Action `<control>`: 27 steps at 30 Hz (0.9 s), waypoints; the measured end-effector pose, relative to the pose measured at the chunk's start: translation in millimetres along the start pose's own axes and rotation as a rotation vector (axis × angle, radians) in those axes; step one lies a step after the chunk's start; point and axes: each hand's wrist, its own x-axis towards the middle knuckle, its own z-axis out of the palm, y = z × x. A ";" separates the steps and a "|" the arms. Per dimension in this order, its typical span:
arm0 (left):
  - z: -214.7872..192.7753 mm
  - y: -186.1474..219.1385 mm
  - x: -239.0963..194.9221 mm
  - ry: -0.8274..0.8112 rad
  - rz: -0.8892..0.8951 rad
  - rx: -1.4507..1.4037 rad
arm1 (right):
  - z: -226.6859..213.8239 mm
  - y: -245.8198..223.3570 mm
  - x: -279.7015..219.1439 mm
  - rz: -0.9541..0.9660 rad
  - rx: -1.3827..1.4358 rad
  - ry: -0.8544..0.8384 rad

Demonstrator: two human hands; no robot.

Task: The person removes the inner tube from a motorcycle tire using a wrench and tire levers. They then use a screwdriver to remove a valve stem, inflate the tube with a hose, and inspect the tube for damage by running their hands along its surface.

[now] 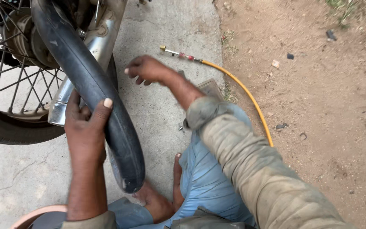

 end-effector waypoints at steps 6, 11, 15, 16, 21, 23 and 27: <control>29.0 22.3 51.1 -0.427 -0.320 -0.484 | -82.4 61.2 79.7 0.205 -0.301 0.071; 111.8 -9.7 97.8 -0.234 0.085 -0.079 | -158.2 153.4 140.5 0.213 -0.783 0.090; 145.2 -26.3 165.9 -0.155 0.465 0.147 | -197.9 197.5 133.1 0.318 -0.746 0.198; 152.7 -29.8 182.4 -0.149 0.557 0.181 | -207.0 203.0 124.5 0.318 -0.725 0.227; 179.7 -40.2 237.5 -0.423 0.213 0.251 | -233.0 221.0 87.3 0.444 -0.362 0.412; 178.9 -40.9 254.8 -0.160 0.813 0.410 | -237.6 242.8 95.6 0.438 -0.307 0.532; 180.9 -62.0 287.2 -0.140 0.883 0.622 | -253.5 302.0 130.8 0.361 -0.380 0.662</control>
